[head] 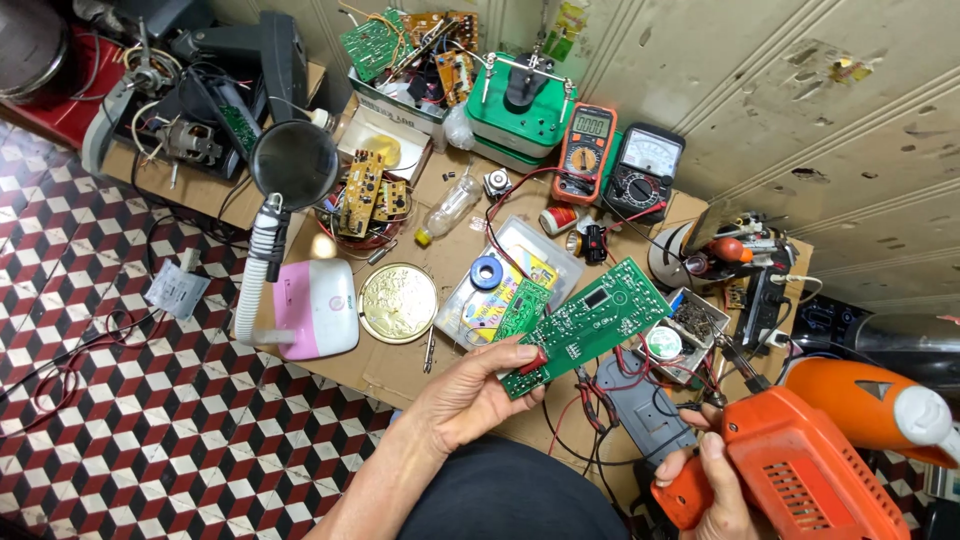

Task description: Inspecting and comparing two electronic circuit boards on a workbench.

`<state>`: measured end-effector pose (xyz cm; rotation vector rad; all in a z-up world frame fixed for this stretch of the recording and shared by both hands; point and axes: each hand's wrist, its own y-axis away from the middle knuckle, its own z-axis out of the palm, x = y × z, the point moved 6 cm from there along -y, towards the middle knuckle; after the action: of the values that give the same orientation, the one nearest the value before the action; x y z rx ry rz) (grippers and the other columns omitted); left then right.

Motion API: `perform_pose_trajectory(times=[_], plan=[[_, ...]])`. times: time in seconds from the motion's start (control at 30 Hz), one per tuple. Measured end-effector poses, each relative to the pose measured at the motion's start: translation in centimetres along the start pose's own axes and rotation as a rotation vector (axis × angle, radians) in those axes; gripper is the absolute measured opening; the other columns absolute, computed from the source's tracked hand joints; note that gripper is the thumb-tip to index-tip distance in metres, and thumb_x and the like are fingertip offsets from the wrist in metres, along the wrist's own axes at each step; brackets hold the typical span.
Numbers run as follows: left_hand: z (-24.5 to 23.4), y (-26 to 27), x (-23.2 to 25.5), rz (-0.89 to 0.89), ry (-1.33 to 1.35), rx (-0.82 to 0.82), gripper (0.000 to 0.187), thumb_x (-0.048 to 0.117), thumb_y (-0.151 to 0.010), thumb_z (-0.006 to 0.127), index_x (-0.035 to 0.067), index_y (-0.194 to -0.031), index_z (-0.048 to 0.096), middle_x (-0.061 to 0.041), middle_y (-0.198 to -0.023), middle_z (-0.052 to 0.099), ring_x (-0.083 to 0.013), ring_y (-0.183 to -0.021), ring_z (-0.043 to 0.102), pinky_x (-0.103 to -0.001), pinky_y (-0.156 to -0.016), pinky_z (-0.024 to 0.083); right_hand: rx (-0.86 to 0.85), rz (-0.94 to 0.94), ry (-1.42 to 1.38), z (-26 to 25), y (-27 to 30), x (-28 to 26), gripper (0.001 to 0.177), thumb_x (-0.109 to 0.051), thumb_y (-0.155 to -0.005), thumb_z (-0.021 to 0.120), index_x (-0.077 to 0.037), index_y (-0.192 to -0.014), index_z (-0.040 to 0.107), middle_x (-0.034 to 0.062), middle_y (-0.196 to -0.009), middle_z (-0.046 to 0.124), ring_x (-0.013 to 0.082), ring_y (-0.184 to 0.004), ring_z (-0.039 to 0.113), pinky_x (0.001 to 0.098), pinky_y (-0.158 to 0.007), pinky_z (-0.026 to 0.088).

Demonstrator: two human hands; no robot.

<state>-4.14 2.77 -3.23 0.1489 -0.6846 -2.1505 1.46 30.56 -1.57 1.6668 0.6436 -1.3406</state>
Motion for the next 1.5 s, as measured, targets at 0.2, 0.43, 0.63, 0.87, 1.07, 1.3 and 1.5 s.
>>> perform_pose_trajectory(times=[0.2, 0.43, 0.63, 0.87, 1.07, 1.3, 1.5], plan=[[1.5, 0.3, 0.0, -0.021, -0.121, 0.012, 0.031, 0.011, -0.085, 0.075, 0.005, -0.115, 0.071, -0.004, -0.106, 0.075, -0.0133, -0.093, 0.068, -0.032, -0.083, 0.055, 0.068, -0.078, 0.039, -0.6, 0.1, -1.0, 0.048, -0.020, -0.094, 0.066, 0.007, -0.133, 0.055, 0.0249, -0.112, 0.061, 0.0220, -0.065, 0.059, 0.0374, -0.056, 0.051], [0.9, 1.1, 2.0, 0.228, -0.808, 0.352, 0.047, 0.020, -0.082, 0.078, 0.006, -0.127, 0.077, -0.005, -0.098, 0.074, -0.0132, -0.090, 0.062, -0.026, -0.083, 0.049, 0.168, -0.487, 0.679, -3.1, -4.1, 0.3, 0.056, -0.018, -0.090, 0.073, -0.001, -0.140, 0.054, 0.0172, -0.124, 0.070, 0.0329, -0.107, 0.071, 0.0397, -0.093, 0.054], [1.9, 2.5, 3.8, 0.309, -0.970, 0.475, 0.041, 0.022, -0.082, 0.078, 0.007, -0.120, 0.080, -0.002, -0.104, 0.078, -0.0079, -0.095, 0.066, -0.023, -0.089, 0.049, 0.298, 0.038, 1.053, -0.5, -9.0, 6.4, 0.065, -0.022, -0.081, 0.080, -0.008, -0.138, 0.052, 0.0168, -0.126, 0.067, 0.0358, -0.109, 0.069, 0.0482, -0.093, 0.054], [2.2, 2.6, 4.1, 0.535, -1.101, 0.426, 0.037, 0.015, -0.085, 0.077, 0.007, -0.120, 0.078, -0.004, -0.102, 0.079, -0.0084, -0.090, 0.068, -0.024, -0.083, 0.055, 0.432, 0.048, 0.974, -0.3, -14.3, 12.7, 0.075, -0.016, -0.075, 0.083, -0.004, -0.139, 0.047, 0.0198, -0.138, 0.057, 0.0406, -0.117, 0.064, 0.0501, -0.097, 0.052], [5.5, 3.4, 4.3, 0.714, -1.141, 0.305, 0.035, 0.009, -0.085, 0.078, 0.006, -0.120, 0.076, -0.003, -0.102, 0.078, -0.0090, -0.092, 0.069, -0.024, -0.084, 0.055, 0.493, -0.026, 0.908, -1.6, -16.6, 15.8, 0.079, -0.017, -0.075, 0.086, -0.002, -0.141, 0.045, 0.0238, -0.136, 0.056, 0.0428, -0.124, 0.056, 0.0509, -0.102, 0.046], [10.0, 3.8, 3.4, 0.870, -1.400, 0.105, 0.034, 0.006, -0.085, 0.076, 0.004, -0.119, 0.074, -0.008, -0.101, 0.078, -0.0174, -0.091, 0.074, -0.030, -0.084, 0.058, 0.390, -0.084, 0.895, -3.1, -17.2, 15.0, 0.083, -0.020, -0.076, 0.089, 0.003, -0.142, 0.045, 0.0266, -0.137, 0.054, 0.0426, -0.127, 0.053, 0.0487, -0.108, 0.043], [11.1, 3.9, 2.3, 1.036, -1.489, 0.011, 0.036, 0.004, -0.085, 0.075, 0.002, -0.121, 0.069, -0.013, -0.106, 0.074, -0.0267, -0.097, 0.071, -0.035, -0.086, 0.056, 0.130, 0.047, 0.218, 1.5, -9.9, 3.7, 0.068, -0.035, -0.091, 0.073, -0.002, -0.145, 0.048, 0.0223, -0.127, 0.061, 0.0365, -0.119, 0.059, 0.0481, -0.106, 0.046]])
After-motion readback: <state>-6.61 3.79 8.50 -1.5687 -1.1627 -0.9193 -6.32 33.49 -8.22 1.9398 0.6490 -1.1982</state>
